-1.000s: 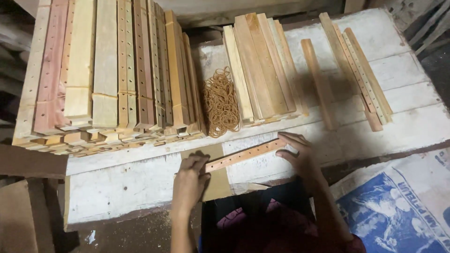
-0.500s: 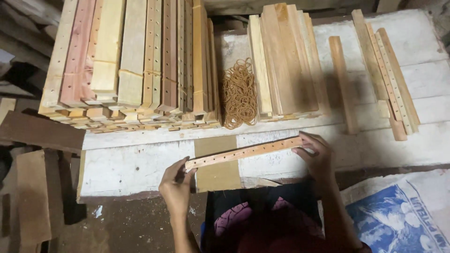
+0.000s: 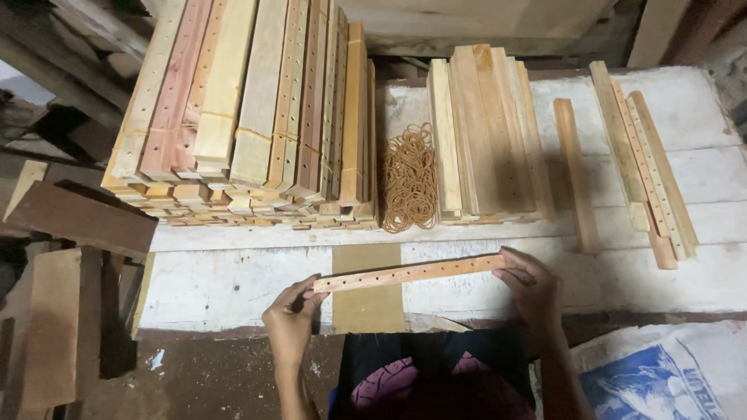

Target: Inspecting and organizing wooden slats with pre-drilled holes in a workshop environment.

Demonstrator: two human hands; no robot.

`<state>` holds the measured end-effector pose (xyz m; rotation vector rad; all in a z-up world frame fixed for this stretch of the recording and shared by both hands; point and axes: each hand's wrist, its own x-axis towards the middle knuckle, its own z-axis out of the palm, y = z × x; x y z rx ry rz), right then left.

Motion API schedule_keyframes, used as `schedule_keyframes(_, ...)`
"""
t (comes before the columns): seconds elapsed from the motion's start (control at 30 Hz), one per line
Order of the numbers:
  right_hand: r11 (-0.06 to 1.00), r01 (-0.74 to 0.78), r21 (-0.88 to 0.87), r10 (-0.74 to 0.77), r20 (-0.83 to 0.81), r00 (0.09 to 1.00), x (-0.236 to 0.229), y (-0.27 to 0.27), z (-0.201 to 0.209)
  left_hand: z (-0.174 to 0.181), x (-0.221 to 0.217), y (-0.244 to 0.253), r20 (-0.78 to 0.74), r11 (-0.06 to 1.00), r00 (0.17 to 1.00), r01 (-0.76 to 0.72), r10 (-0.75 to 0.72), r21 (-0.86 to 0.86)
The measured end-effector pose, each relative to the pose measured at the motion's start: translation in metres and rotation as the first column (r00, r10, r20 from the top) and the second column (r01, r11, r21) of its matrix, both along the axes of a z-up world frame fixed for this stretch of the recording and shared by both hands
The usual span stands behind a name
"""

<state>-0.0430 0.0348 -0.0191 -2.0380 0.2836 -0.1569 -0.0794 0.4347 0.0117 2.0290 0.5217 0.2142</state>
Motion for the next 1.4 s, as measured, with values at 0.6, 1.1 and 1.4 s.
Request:
schedule_keyframes(0.6, 0.992, -0.075, -0.100, 0.090, 0.152, 0.984, -0.003, -0.003, -0.011, 0.005, 0.006, 0.014, -0.057, 0.979, 0.995, 0.069, -0.082, -0.189)
schedule_keyframes(1.1, 0.995, 0.011, 0.101, -0.010, -0.013, 1.000, 0.002, -0.004, -0.025, 0.022, 0.001, 0.009, -0.017, 0.983, 0.988, 0.148, -0.150, -0.113)
schedule_keyframes(1.4, 0.987, -0.026, 0.161, 0.017, 0.060, 0.998, 0.001, 0.006, 0.002, 0.095, 0.012, -0.080, 0.035, 0.927, 0.974, 0.204, -0.226, 0.315)
